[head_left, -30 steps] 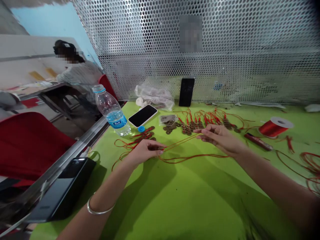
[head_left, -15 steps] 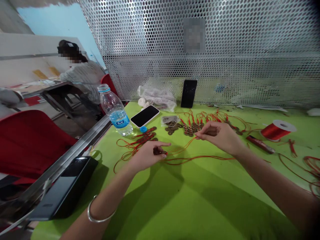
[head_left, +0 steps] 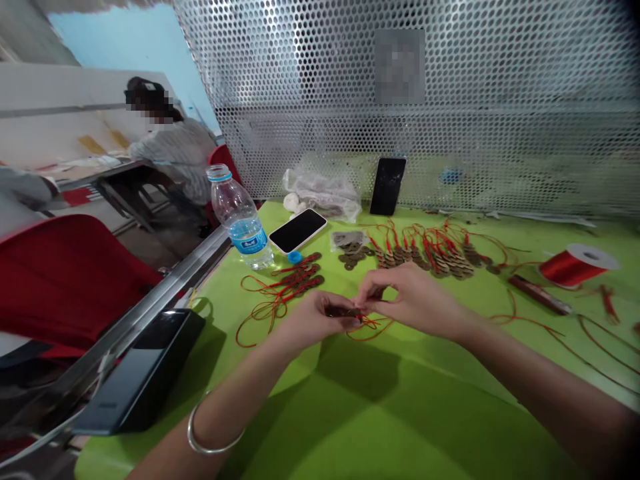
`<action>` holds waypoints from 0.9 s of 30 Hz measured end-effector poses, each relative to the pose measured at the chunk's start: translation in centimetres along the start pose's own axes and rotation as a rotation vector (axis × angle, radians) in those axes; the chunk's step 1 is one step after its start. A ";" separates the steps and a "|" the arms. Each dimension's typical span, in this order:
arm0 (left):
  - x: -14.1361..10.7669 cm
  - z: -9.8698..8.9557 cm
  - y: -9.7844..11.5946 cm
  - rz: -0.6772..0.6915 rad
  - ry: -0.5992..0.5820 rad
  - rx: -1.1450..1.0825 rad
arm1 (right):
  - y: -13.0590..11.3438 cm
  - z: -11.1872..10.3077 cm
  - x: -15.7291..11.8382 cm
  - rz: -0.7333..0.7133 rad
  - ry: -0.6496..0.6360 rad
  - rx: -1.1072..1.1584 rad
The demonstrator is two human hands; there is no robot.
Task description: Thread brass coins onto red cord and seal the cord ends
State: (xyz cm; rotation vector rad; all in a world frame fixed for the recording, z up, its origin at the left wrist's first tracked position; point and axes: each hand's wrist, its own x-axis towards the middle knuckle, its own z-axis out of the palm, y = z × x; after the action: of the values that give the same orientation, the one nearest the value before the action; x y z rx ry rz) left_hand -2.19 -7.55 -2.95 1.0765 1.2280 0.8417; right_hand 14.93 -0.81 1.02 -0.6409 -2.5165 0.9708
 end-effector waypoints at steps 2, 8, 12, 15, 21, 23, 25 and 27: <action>0.1 0.1 -0.2 0.004 0.016 -0.004 | 0.2 -0.1 0.1 0.001 -0.007 -0.003; 0.2 -0.1 -0.4 -0.054 0.051 0.002 | 3.6 -0.8 1.5 0.045 0.122 -0.130; 0.5 -0.4 -0.6 -0.085 0.067 0.000 | 6.9 -0.2 3.9 0.078 0.087 -0.426; 0.7 -0.5 -0.8 -0.104 0.077 0.010 | 8.5 0.7 5.6 0.050 0.003 -0.557; 0.8 -0.7 -1.0 -0.107 0.056 0.021 | 9.0 1.8 6.3 0.007 -0.066 -0.823; 0.8 -0.7 -1.0 -0.106 0.050 0.021 | 8.8 2.0 6.0 0.024 -0.062 -0.914; 0.9 -0.8 -1.0 -0.111 0.046 0.016 | 8.7 2.0 5.8 0.037 -0.050 -0.940; 0.9 -0.8 -0.9 -0.120 0.047 0.006 | 8.8 1.8 5.7 0.036 -0.041 -0.905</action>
State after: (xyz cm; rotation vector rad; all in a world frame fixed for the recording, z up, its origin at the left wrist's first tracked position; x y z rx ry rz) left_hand -2.83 -6.86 -4.05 0.9824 1.3220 0.7758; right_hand 11.73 7.06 -5.42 -0.8977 -2.9142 -0.2239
